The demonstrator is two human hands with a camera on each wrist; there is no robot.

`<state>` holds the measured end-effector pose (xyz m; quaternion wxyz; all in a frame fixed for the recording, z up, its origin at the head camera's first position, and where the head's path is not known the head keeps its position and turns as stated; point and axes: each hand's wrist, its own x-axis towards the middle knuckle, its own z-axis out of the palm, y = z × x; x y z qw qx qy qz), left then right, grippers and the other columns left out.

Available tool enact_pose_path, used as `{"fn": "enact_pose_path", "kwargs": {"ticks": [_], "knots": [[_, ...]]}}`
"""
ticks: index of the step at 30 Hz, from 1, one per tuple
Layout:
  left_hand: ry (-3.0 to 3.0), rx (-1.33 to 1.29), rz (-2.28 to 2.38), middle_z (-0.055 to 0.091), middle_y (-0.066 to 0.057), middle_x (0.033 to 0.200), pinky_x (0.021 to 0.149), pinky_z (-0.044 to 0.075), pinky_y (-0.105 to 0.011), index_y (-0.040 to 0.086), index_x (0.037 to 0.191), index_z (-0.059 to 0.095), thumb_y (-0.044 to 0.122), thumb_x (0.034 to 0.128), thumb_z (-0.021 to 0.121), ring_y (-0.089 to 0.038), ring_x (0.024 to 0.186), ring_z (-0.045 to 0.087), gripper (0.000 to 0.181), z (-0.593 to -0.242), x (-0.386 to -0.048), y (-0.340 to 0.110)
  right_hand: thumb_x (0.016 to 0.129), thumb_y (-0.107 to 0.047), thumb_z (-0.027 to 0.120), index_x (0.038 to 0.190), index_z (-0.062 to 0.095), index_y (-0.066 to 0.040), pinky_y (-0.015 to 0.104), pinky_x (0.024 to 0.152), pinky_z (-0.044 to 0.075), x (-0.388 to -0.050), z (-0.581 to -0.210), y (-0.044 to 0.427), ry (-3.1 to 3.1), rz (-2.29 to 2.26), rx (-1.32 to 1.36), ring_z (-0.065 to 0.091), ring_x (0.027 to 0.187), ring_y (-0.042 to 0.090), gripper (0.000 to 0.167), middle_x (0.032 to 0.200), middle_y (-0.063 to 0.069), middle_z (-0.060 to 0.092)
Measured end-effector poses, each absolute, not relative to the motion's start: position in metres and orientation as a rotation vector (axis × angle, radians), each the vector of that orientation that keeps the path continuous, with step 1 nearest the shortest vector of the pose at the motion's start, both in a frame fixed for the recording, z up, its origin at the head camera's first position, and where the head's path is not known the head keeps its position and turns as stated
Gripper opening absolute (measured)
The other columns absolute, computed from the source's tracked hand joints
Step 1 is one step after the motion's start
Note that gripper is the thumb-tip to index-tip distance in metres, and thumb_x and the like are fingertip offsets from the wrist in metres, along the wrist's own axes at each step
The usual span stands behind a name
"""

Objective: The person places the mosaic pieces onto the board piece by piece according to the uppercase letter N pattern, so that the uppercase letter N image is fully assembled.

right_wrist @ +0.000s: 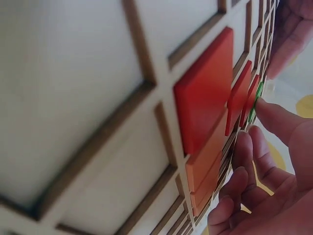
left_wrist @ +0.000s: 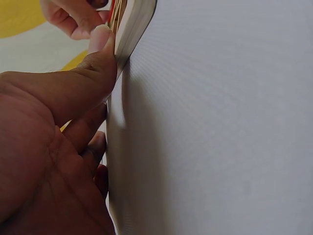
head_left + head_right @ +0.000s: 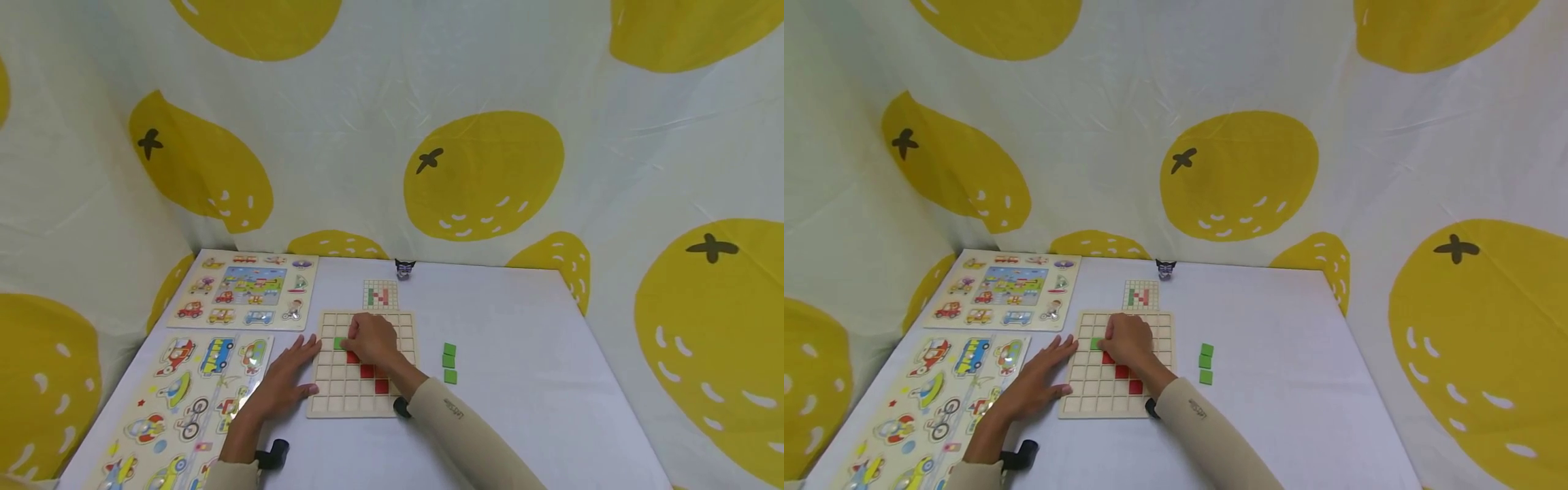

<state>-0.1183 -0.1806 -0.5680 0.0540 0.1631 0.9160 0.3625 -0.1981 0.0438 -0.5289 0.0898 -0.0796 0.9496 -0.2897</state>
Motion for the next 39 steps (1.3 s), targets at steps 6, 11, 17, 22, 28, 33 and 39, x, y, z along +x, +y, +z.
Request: {"fn": "enact_pose_path", "kwargs": {"ticks": [6,11,17,22,28,33,39], "knots": [[2.804,0.512,1.123,0.036,-0.012,0.173,0.131,0.017,-0.066,0.012,0.162,0.045,0.014,0.0831,0.088,-0.044,0.164,0.021,0.091,-0.572,-0.116,-0.179,0.086,-0.032,0.087,0.080,0.067,-0.023,0.028,0.058,0.043,-0.194,-0.527,0.049,2.789,-0.982,-0.229,0.056,0.067,0.011,0.023,0.070,-0.009,0.063],[2.805,0.509,1.119,0.036,-0.013,0.172,0.132,0.017,-0.065,0.011,0.162,0.045,0.014,0.0835,0.088,-0.044,0.164,0.021,0.090,-0.571,-0.116,-0.178,0.088,-0.032,0.087,0.090,0.071,-0.021,0.029,0.061,0.046,-0.185,-0.519,0.064,2.723,-1.158,-0.141,0.060,0.072,0.015,0.019,0.079,-0.006,0.067],[2.801,0.523,1.110,0.035,-0.013,0.173,0.132,0.017,-0.063,0.009,0.162,0.044,0.016,0.0842,0.088,-0.044,0.164,0.021,0.089,-0.569,-0.117,-0.180,0.086,-0.025,0.088,0.098,0.074,-0.017,0.030,0.066,0.049,-0.169,-0.517,0.097,2.731,-1.265,-0.054,0.061,0.082,0.018,0.020,0.085,-0.002,0.069],[2.803,0.533,1.110,0.035,-0.012,0.173,0.132,0.017,-0.063,0.009,0.162,0.044,0.017,0.0843,0.088,-0.044,0.164,0.020,0.090,-0.568,-0.118,-0.181,0.082,-0.020,0.091,0.100,0.076,-0.017,0.030,0.071,0.045,-0.159,-0.520,0.132,2.837,-1.228,0.016,0.058,0.082,0.017,0.023,0.088,-0.002,0.072],[2.782,0.503,1.109,0.033,-0.010,0.174,0.133,0.016,-0.064,0.011,0.163,0.043,0.018,0.0847,0.087,-0.043,0.165,0.019,0.090,-0.568,-0.119,-0.181,0.080,-0.014,0.092,0.105,0.078,-0.017,0.030,0.075,0.045,-0.152,-0.523,0.179,2.926,-1.159,0.146,0.061,0.086,0.021,0.028,0.097,0.002,0.077],[2.781,0.489,1.095,0.033,-0.010,0.174,0.133,0.017,-0.064,0.011,0.163,0.043,0.018,0.0847,0.087,-0.042,0.165,0.019,0.090,-0.567,-0.119,-0.181,0.081,-0.010,0.090,0.114,0.078,-0.016,0.032,0.077,0.047,-0.150,-0.527,0.212,2.950,-1.070,0.246,0.061,0.094,0.025,0.035,0.113,0.008,0.077],[2.789,0.489,1.099,0.033,-0.011,0.174,0.133,0.017,-0.064,0.010,0.163,0.043,0.017,0.0840,0.088,-0.043,0.164,0.019,0.091,-0.567,-0.119,-0.180,0.082,-0.007,0.088,0.117,0.078,-0.009,0.036,0.076,0.049,-0.151,-0.527,0.231,2.952,-0.979,0.200,0.063,0.090,0.024,0.037,0.110,0.011,0.077]]}}
